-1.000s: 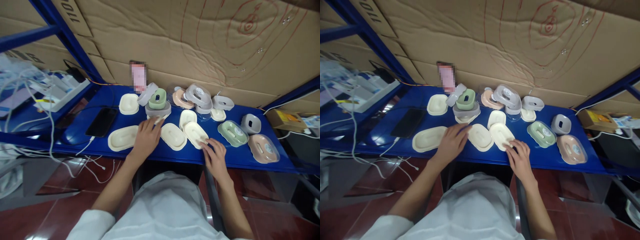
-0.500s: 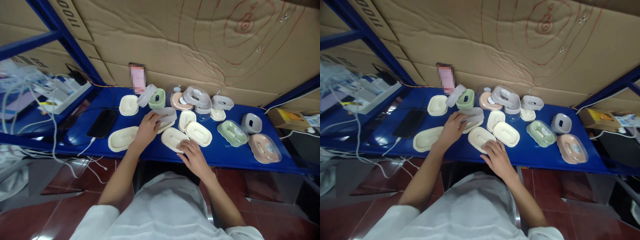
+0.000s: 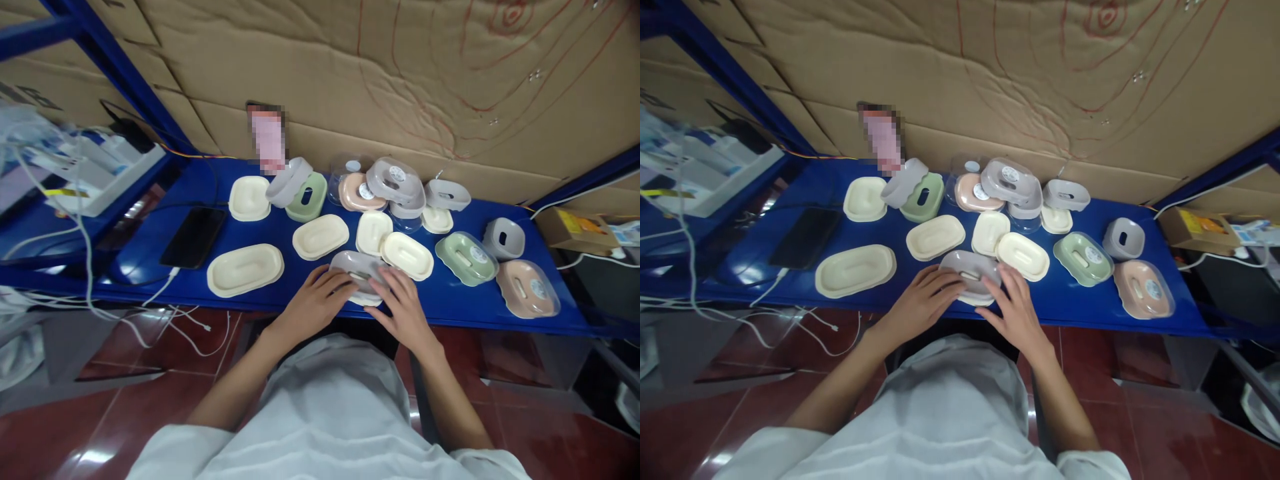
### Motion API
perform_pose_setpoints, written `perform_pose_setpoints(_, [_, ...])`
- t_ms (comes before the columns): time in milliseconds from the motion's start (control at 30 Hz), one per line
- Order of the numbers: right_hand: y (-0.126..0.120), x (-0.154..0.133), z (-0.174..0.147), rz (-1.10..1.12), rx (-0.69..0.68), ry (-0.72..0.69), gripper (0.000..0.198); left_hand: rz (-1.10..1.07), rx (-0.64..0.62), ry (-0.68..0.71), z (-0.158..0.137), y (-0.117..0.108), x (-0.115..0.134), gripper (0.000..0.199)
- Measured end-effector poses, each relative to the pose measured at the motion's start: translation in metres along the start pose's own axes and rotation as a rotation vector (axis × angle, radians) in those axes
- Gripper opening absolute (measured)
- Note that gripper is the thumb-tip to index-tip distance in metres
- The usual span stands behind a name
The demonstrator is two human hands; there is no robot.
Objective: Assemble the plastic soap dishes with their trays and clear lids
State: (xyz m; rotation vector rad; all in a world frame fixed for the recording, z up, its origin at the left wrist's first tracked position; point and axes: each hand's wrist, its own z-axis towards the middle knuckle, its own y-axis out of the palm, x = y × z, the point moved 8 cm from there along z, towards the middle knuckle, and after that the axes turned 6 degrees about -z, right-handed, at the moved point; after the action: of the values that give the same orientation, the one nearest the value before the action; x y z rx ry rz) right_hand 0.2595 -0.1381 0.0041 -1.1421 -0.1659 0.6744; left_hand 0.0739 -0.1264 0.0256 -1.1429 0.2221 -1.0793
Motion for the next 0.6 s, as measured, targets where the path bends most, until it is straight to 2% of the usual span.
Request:
perform_pose_setpoints(67, [0.006,-0.009,0.0,0.001,-0.053,-0.059,0.055,0.006,-0.013,-0.013,-0.002,0.005,0.0,0.03])
perform_pose_setpoints(133, [0.005,-0.018,-0.001,0.001,-0.046,-0.074,0.05,0.006,-0.018,-0.018,-0.004,0.007,-0.001,0.027])
perform_pose_setpoints(233, [-0.004,-0.026,0.002,0.009,-0.029,-0.087,0.046,-0.008,0.006,-0.016,-0.006,0.008,-0.003,0.024])
perform_pose_setpoints(300, [-0.016,-0.018,0.012,0.023,-0.011,-0.094,0.047,-0.032,0.02,-0.027,-0.008,0.009,-0.004,0.023])
perform_pose_setpoints(367, [-0.032,0.007,0.036,0.015,0.051,-0.055,0.052,-0.044,0.037,-0.047,-0.009,0.009,-0.006,0.02])
perform_pose_setpoints(467, [-0.053,0.074,0.09,-0.051,0.149,0.081,0.068,-0.02,0.11,-0.098,-0.009,0.003,-0.01,0.017])
perform_pose_setpoints(600, [-0.045,0.155,0.168,0.013,0.042,0.153,0.106,-0.017,0.186,-0.133,-0.01,-0.006,-0.012,0.023])
